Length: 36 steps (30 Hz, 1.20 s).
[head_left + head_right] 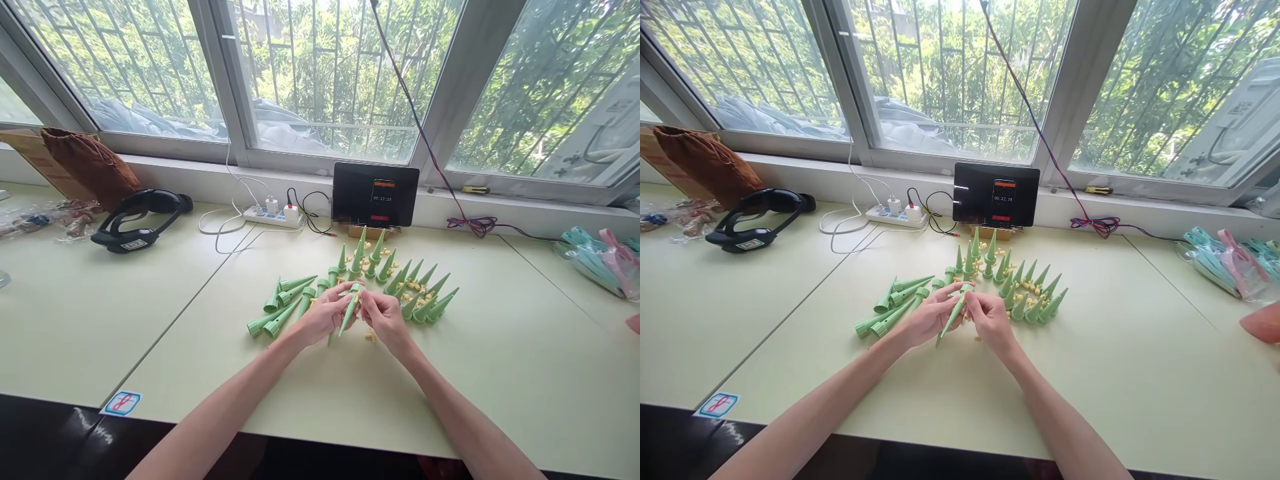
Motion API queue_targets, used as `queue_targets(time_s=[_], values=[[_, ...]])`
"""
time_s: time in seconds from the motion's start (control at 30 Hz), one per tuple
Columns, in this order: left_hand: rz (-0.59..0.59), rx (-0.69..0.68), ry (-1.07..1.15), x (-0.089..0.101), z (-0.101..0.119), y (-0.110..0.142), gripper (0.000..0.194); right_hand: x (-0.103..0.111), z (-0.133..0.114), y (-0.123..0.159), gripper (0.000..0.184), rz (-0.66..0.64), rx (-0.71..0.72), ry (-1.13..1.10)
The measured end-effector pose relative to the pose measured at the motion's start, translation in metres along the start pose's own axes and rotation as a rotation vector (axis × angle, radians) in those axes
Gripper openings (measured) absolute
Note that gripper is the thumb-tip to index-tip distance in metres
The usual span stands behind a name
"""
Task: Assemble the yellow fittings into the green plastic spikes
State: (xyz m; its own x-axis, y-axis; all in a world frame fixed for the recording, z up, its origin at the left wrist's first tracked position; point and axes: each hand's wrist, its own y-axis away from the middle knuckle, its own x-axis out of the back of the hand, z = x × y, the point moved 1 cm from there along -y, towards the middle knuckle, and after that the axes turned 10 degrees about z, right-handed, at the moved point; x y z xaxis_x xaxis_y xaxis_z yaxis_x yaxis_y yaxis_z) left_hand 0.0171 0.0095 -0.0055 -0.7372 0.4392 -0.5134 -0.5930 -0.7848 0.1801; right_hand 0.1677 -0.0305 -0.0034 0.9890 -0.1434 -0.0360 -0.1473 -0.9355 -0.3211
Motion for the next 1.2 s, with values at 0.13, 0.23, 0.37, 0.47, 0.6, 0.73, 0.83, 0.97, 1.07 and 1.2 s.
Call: queue_targets(time_s=[0.13,0.23,0.37,0.47,0.6,0.73,0.83,0.97,1.07,1.2], values=[[0.057,-0.075,-0.12,-0.002,0.001,0.001,0.054,0.001,-0.002,0.0,0.053,0.07,0.012,0.078],[0.131,-0.178,-0.298,-0.004,0.003,0.002,0.052,0.004,-0.003,-0.001,0.053,0.203,0.016,0.149],[0.212,-0.252,-0.493,-0.003,0.004,0.001,0.049,0.005,-0.005,-0.001,0.052,0.277,-0.001,0.182],[0.237,-0.298,-0.627,-0.001,0.003,0.0,0.046,0.005,-0.004,-0.001,0.049,0.279,0.008,0.225],[0.275,-0.361,-0.733,-0.003,0.007,0.003,0.044,0.005,-0.002,0.0,0.045,0.277,0.032,0.306],[0.387,-0.493,-0.937,-0.006,0.015,0.008,0.039,0.005,-0.001,0.0,0.04,0.282,0.038,0.365],[0.45,-0.55,-1.076,-0.006,0.017,0.011,0.035,0.006,-0.001,-0.002,0.034,0.288,0.054,0.41],[0.491,-0.561,-1.184,-0.005,0.015,0.011,0.035,0.006,0.003,-0.004,0.025,0.221,0.09,0.505],[0.495,-0.541,-1.246,-0.002,0.013,0.011,0.035,0.007,0.009,-0.005,0.017,0.142,0.127,0.594],[0.487,-0.533,-1.296,0.002,0.011,0.009,0.035,0.009,0.016,-0.005,0.017,0.056,0.16,0.712]])
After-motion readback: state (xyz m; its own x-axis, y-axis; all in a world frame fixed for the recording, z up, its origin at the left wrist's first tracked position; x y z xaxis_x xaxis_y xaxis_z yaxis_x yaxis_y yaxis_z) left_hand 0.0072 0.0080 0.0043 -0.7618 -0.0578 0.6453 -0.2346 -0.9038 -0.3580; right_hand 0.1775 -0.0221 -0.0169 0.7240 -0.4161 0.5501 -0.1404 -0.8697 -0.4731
